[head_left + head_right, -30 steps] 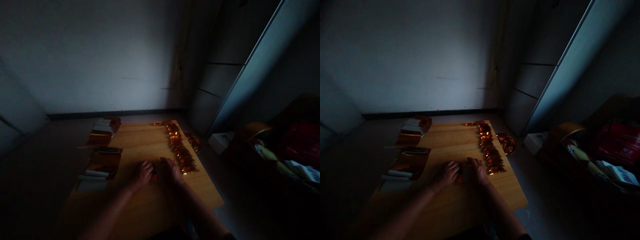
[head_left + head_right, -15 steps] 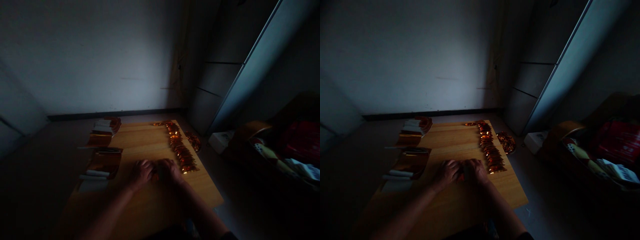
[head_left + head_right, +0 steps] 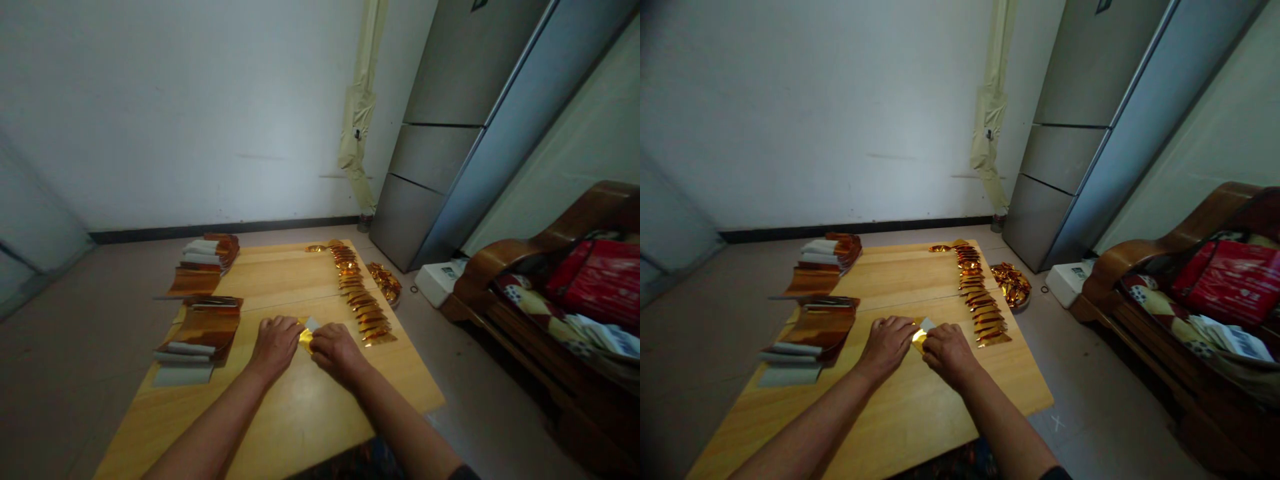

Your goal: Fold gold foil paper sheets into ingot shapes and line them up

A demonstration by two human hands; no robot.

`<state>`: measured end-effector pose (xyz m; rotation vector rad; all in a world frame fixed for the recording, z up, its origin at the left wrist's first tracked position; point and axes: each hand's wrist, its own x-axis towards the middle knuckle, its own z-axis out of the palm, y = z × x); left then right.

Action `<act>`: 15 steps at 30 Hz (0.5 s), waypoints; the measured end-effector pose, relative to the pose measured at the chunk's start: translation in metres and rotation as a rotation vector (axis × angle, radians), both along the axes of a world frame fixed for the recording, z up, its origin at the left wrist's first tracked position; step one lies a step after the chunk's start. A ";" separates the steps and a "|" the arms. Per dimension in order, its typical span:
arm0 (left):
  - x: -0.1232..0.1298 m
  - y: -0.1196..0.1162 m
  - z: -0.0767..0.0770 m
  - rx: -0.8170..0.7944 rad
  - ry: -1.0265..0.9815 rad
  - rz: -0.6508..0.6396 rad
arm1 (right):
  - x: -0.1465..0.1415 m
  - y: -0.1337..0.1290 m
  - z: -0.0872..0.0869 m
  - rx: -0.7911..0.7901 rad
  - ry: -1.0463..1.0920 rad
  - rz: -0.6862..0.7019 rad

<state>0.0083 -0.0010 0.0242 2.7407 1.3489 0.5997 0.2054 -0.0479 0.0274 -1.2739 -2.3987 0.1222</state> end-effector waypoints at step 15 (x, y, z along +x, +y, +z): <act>0.012 -0.010 0.004 -0.005 -0.010 0.143 | -0.003 0.002 -0.003 0.062 -0.077 -0.004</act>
